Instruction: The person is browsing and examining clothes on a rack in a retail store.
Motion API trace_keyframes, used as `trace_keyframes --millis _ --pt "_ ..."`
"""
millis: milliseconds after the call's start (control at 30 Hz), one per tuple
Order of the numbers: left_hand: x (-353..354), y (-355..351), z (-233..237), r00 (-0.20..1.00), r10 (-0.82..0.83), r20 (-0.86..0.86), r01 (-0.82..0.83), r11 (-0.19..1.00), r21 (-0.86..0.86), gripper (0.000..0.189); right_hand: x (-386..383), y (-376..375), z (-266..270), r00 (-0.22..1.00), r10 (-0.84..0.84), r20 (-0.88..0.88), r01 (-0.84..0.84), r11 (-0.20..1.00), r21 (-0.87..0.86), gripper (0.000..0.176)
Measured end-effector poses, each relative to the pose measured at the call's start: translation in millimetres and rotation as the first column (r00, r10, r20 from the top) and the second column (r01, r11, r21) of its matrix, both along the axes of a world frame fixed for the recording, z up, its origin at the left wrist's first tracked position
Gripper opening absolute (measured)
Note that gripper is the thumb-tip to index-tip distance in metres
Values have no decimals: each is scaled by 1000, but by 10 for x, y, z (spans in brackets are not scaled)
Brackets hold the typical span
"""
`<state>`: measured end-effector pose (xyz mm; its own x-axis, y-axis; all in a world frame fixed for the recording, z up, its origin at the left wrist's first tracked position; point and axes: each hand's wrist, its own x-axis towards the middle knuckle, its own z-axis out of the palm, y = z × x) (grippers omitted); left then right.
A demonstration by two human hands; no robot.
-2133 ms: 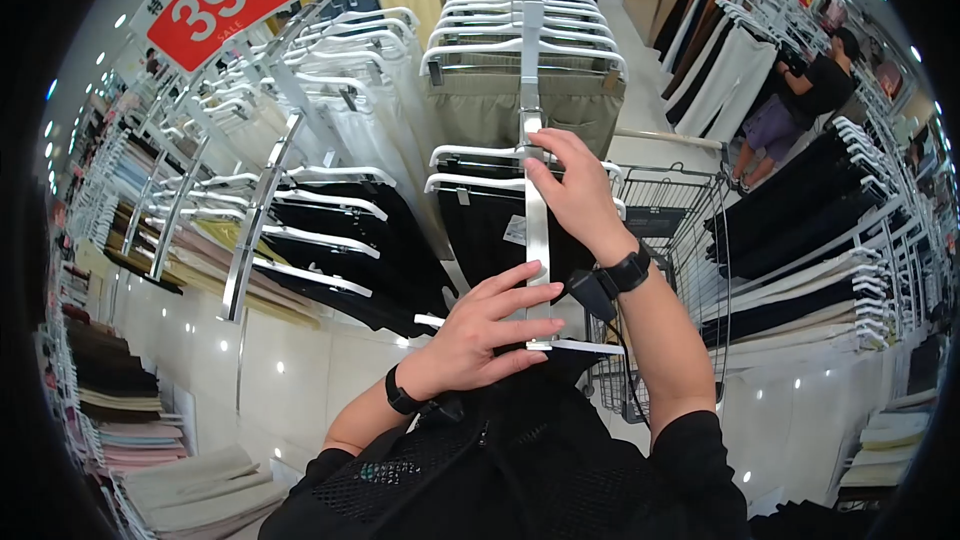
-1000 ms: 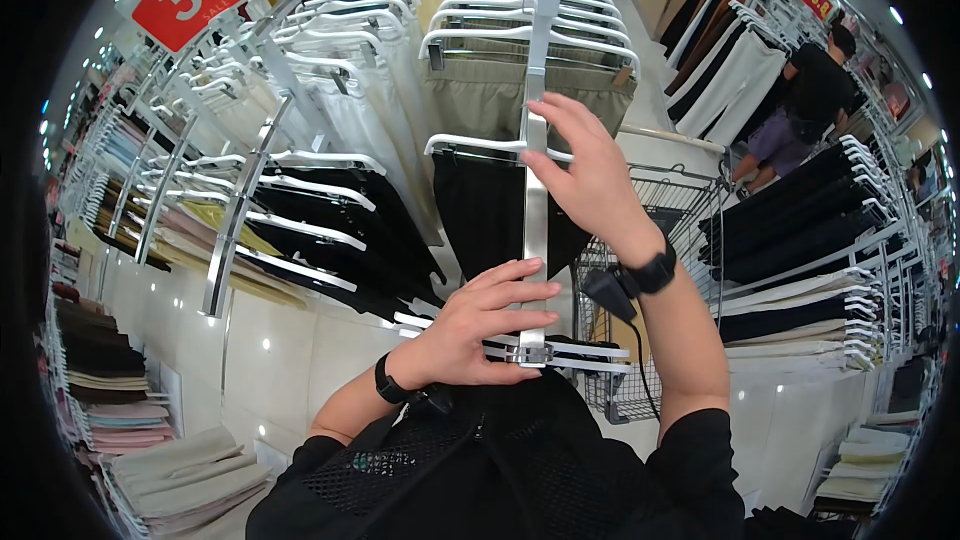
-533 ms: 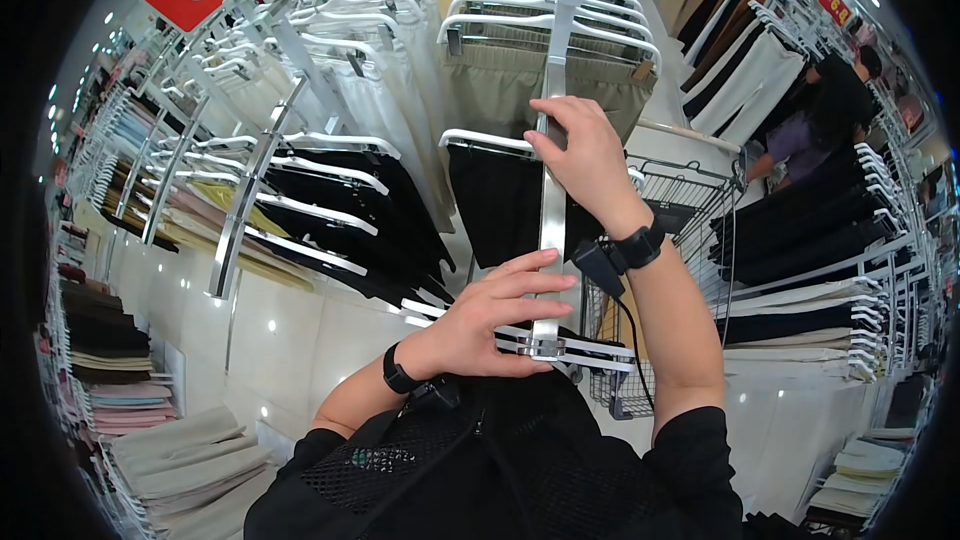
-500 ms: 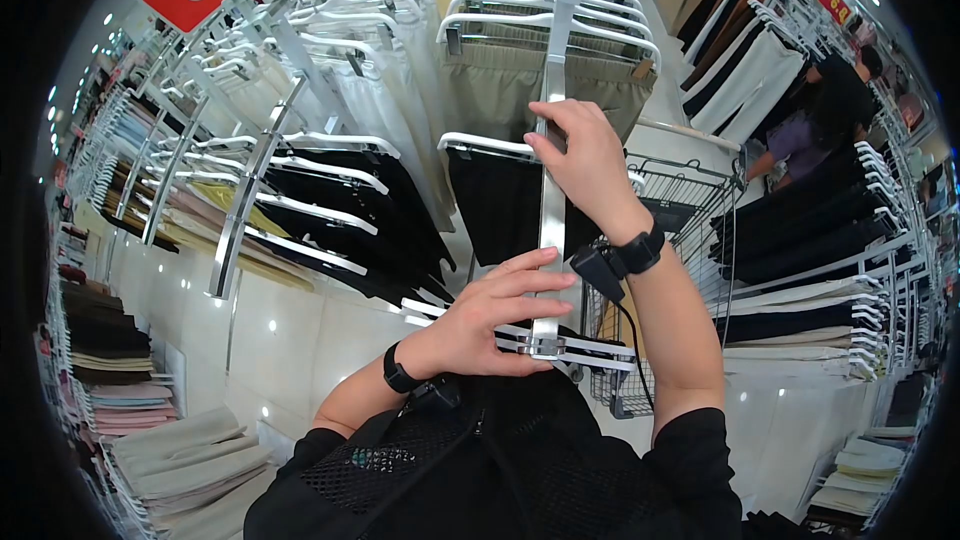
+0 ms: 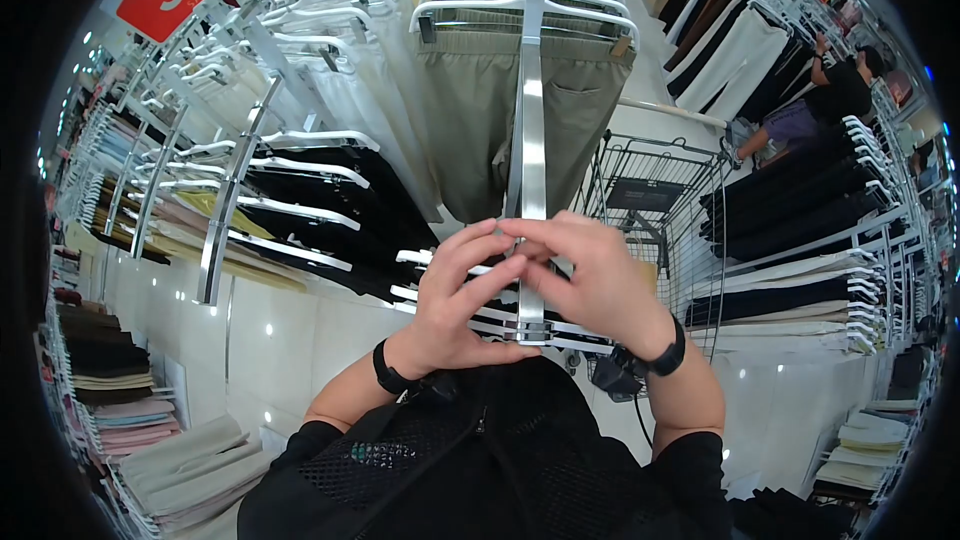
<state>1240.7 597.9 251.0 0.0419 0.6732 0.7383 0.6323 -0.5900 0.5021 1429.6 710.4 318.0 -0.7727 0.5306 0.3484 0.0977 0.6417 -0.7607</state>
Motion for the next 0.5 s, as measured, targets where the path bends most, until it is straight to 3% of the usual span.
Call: trace_keyframes --millis 67,167,233,267,333,500 --pt "11 33 -1 1000 -10 18 10 1000 15 113 123 -117 -7 997 62 41 -64 996 57 56" --pt "23 75 -77 992 -62 111 62 998 4 114 176 -330 -12 991 133 24 -135 987 83 56" --pt "25 74 -109 969 -169 182 197 969 -147 119 155 -423 -117 995 102 -22 -95 973 210 53" --pt "27 81 -94 969 -167 182 195 970 -146 119 155 -454 -156 994 104 -22 -97 973 211 53" --pt "28 83 -53 977 -162 137 186 965 -184 107 156 -493 -215 996 35 -86 -15 975 224 47" --pt "-11 63 -55 981 -171 96 187 963 -194 90 127 -487 -296 989 26 -145 5 978 207 40"
